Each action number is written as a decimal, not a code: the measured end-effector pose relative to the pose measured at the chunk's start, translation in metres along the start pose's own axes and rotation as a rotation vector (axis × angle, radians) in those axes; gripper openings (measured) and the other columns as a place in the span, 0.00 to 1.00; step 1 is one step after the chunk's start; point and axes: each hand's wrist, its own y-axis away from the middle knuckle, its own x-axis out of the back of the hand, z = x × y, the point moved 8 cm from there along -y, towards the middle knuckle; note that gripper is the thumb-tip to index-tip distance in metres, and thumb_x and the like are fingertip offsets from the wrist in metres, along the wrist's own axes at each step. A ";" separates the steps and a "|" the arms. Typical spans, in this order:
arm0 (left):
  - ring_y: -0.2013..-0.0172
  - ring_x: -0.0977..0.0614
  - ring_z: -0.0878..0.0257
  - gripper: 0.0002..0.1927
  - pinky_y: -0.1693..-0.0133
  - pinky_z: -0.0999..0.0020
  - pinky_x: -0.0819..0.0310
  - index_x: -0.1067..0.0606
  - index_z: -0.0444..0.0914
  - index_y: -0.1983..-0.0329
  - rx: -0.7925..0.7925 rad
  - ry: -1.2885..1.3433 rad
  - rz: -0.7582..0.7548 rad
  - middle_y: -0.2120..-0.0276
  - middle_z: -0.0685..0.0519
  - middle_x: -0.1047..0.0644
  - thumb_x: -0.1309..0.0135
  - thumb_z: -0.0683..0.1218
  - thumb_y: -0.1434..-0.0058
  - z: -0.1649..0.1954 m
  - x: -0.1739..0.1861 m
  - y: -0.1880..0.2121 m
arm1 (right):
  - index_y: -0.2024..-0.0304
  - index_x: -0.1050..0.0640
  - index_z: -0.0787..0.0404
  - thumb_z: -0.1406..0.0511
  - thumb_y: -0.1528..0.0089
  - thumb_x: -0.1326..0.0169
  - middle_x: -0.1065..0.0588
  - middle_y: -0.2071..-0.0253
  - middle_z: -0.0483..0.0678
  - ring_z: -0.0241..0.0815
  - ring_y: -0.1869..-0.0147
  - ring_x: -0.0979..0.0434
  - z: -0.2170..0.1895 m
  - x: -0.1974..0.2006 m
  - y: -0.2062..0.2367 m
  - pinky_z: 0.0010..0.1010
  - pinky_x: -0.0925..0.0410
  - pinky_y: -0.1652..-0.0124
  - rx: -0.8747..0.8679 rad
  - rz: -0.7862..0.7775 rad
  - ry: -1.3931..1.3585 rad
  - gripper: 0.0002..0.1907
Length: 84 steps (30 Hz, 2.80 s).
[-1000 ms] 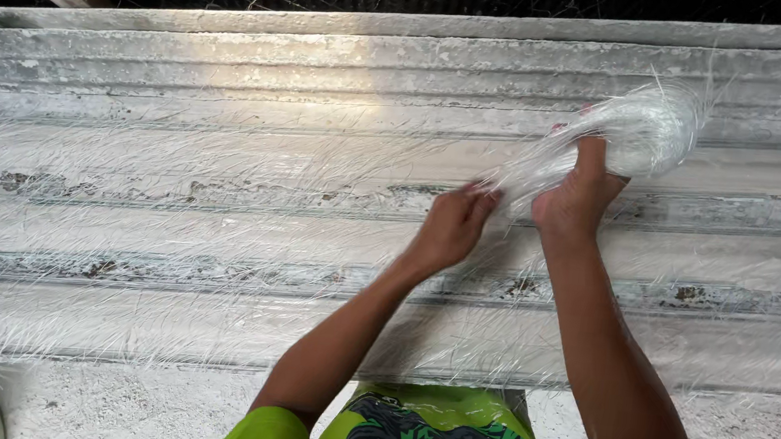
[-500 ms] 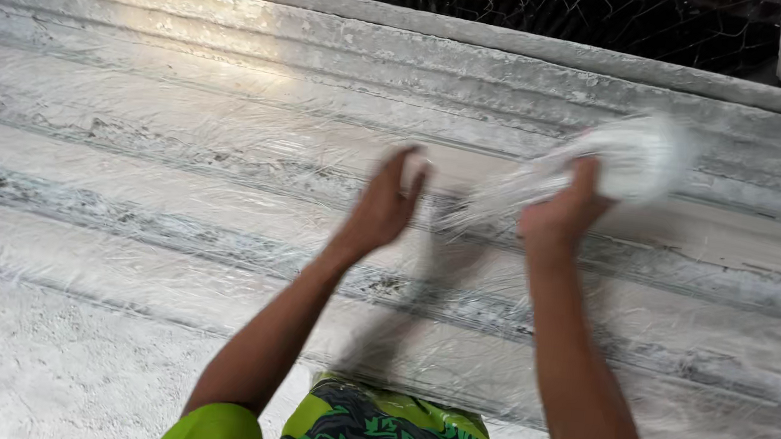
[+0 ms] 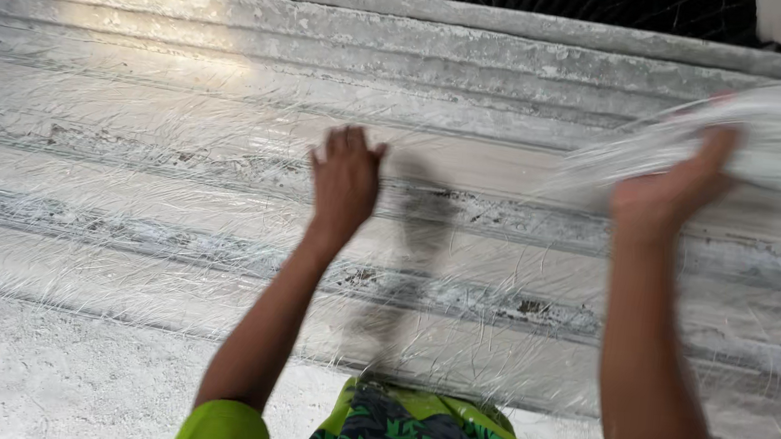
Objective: The person rubs wet plaster slurry by hand along the grooves of long cornice molds, then takes bundles of white fiberglass strands, dips them in a bucket of slurry, and lays and presses them into the slurry-coated mold channels, working across several mold sections.
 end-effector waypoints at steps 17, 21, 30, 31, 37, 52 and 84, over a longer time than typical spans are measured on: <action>0.53 0.20 0.45 0.23 0.56 0.47 0.25 0.28 0.31 0.46 -0.111 0.275 0.027 0.54 0.39 0.23 0.57 0.55 0.27 0.072 -0.004 -0.001 | 0.25 0.57 0.58 0.45 0.36 0.53 0.59 0.21 0.56 0.59 0.18 0.66 -0.065 0.054 -0.031 0.69 0.68 0.30 0.063 0.211 0.283 0.47; 0.54 0.22 0.43 0.17 0.55 0.49 0.25 0.29 0.30 0.41 -0.009 1.053 -0.311 0.50 0.33 0.27 0.56 0.49 0.21 0.165 -0.016 0.035 | 0.35 0.46 0.54 0.67 0.37 0.51 0.31 0.43 0.54 0.47 0.43 0.27 0.003 0.011 0.052 0.46 0.25 0.43 0.046 -0.062 0.133 0.31; 0.62 0.18 0.47 0.10 0.61 0.52 0.24 0.22 0.39 0.57 -0.095 0.251 -0.255 0.60 0.44 0.19 0.53 0.47 0.25 0.164 -0.074 0.004 | 0.41 0.27 0.65 0.57 0.30 0.42 0.29 0.48 0.51 0.48 0.37 0.25 -0.152 0.126 -0.139 0.48 0.29 0.38 0.225 -0.178 0.016 0.22; 0.56 0.20 0.42 0.09 0.58 0.42 0.26 0.21 0.43 0.56 -0.133 -0.017 -0.246 0.55 0.44 0.20 0.51 0.46 0.36 0.168 -0.073 -0.002 | 0.39 0.28 0.64 0.56 0.30 0.42 0.29 0.45 0.51 0.47 0.35 0.26 -0.164 0.135 -0.151 0.46 0.28 0.35 0.244 -0.197 0.034 0.24; 0.41 0.25 0.43 0.19 0.39 0.49 0.30 0.29 0.27 0.39 0.002 0.724 0.036 0.43 0.32 0.25 0.52 0.46 0.26 0.304 -0.048 0.025 | 0.43 0.30 0.60 0.62 0.34 0.55 0.26 0.50 0.52 0.41 0.54 0.22 -0.109 0.146 -0.090 0.36 0.21 0.55 0.120 -0.218 0.188 0.18; 0.61 0.20 0.52 0.06 0.62 0.56 0.27 0.21 0.41 0.57 -0.114 -0.060 0.174 0.64 0.51 0.21 0.48 0.42 0.28 0.114 0.021 0.001 | 0.48 0.28 0.63 0.56 0.29 0.40 0.31 0.61 0.50 0.38 0.61 0.31 -0.162 0.166 -0.203 0.31 0.37 0.65 0.185 -0.217 -0.030 0.19; 0.49 0.18 0.46 0.24 0.54 0.48 0.22 0.28 0.33 0.44 -0.216 -0.196 -0.290 0.51 0.40 0.21 0.51 0.52 0.38 0.238 -0.110 -0.006 | 0.39 0.33 0.54 0.48 0.34 0.62 0.31 0.44 0.50 0.45 0.40 0.27 -0.202 0.181 -0.164 0.42 0.26 0.44 0.183 -0.030 0.015 0.27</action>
